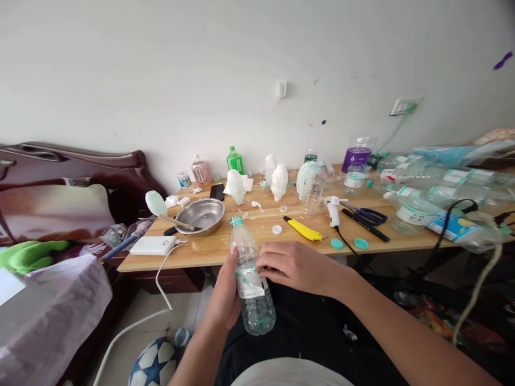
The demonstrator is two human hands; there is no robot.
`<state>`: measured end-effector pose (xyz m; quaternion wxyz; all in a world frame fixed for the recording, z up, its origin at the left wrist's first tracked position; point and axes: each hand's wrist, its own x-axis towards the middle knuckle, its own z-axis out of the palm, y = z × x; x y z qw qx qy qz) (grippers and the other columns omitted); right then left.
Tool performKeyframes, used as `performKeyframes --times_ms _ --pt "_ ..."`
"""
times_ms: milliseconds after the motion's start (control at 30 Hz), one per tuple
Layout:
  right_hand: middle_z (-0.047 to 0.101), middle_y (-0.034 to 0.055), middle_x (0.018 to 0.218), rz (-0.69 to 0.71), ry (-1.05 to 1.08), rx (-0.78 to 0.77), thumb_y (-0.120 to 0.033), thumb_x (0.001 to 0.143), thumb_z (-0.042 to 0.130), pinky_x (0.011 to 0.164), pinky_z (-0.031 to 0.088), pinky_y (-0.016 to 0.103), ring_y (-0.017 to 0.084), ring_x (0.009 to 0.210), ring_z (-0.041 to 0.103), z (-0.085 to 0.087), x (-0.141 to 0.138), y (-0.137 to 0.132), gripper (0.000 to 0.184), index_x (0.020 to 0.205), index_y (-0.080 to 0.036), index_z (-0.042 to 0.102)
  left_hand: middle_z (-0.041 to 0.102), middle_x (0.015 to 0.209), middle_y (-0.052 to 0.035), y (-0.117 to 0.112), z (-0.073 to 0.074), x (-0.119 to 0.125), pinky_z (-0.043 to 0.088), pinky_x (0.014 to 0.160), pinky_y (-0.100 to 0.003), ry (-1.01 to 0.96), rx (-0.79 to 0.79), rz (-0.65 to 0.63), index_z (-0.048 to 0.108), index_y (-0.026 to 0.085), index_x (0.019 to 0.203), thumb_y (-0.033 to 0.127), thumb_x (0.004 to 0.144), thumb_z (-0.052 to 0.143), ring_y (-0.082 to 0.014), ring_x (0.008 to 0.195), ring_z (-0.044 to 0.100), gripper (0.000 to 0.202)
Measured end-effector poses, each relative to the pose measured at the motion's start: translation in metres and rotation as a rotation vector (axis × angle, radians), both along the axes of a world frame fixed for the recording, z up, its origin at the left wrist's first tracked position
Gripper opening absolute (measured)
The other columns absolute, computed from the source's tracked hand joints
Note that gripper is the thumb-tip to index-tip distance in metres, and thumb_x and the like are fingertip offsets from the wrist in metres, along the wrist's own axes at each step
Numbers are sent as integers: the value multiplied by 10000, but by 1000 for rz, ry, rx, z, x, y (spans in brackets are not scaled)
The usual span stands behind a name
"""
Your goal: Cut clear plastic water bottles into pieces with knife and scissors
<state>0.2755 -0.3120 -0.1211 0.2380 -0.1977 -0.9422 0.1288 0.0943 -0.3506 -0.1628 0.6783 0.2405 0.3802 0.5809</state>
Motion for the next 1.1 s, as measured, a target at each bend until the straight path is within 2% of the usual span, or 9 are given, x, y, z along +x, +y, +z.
performKeyframes --times_ms 200,467,633,800,933,1033,1100 --pt "589 14 893 -149 -108 177 -260 976 501 686 414 265 143 762 567 -5 -9 -6 134 910 -188 592 752 1023 -95 -1 -2 3 510 892 -345 -15 67 63 650 146 1191 456 889 601 -251 991 688 435" --pt "578 2 867 -206 -157 219 -215 933 533 622 375 271 137 712 557 -12 -16 -7 78 869 -189 568 752 999 -107 -3 -4 5 509 877 -353 -7 33 97 644 135 1195 475 858 637 -267 985 689 479" --pt "563 -8 863 -186 -105 154 -174 879 556 619 366 256 123 696 529 -17 -15 -3 39 846 -195 551 747 1003 -112 -3 -7 5 503 862 -348 40 34 101 642 142 1184 491 850 643 -262 969 688 483" --pt "538 -24 837 -186 -22 -24 -116 825 562 636 372 232 108 689 510 -22 -11 -3 89 842 -198 532 733 1008 -94 3 -14 5 491 827 -320 135 75 130 644 160 1164 508 843 643 -232 931 674 473" --pt "512 -25 816 -197 78 -132 -62 779 541 639 380 215 103 692 504 -28 -11 -7 143 823 -197 521 707 873 -36 2 -20 9 477 756 -278 237 103 152 666 174 1061 536 847 620 -182 813 642 423" --pt "510 -15 803 -277 161 -130 -37 755 522 623 380 216 107 674 492 -40 -14 -17 164 801 -194 514 658 767 6 0 -24 13 451 672 -242 357 150 206 679 181 978 546 835 624 -148 714 590 397" --pt "524 -9 795 -337 167 -117 -48 761 528 615 383 225 115 666 499 -53 -16 -31 153 801 -195 526 656 766 10 3 -27 13 442 643 -234 412 168 262 683 183 948 549 804 657 -144 690 575 394"
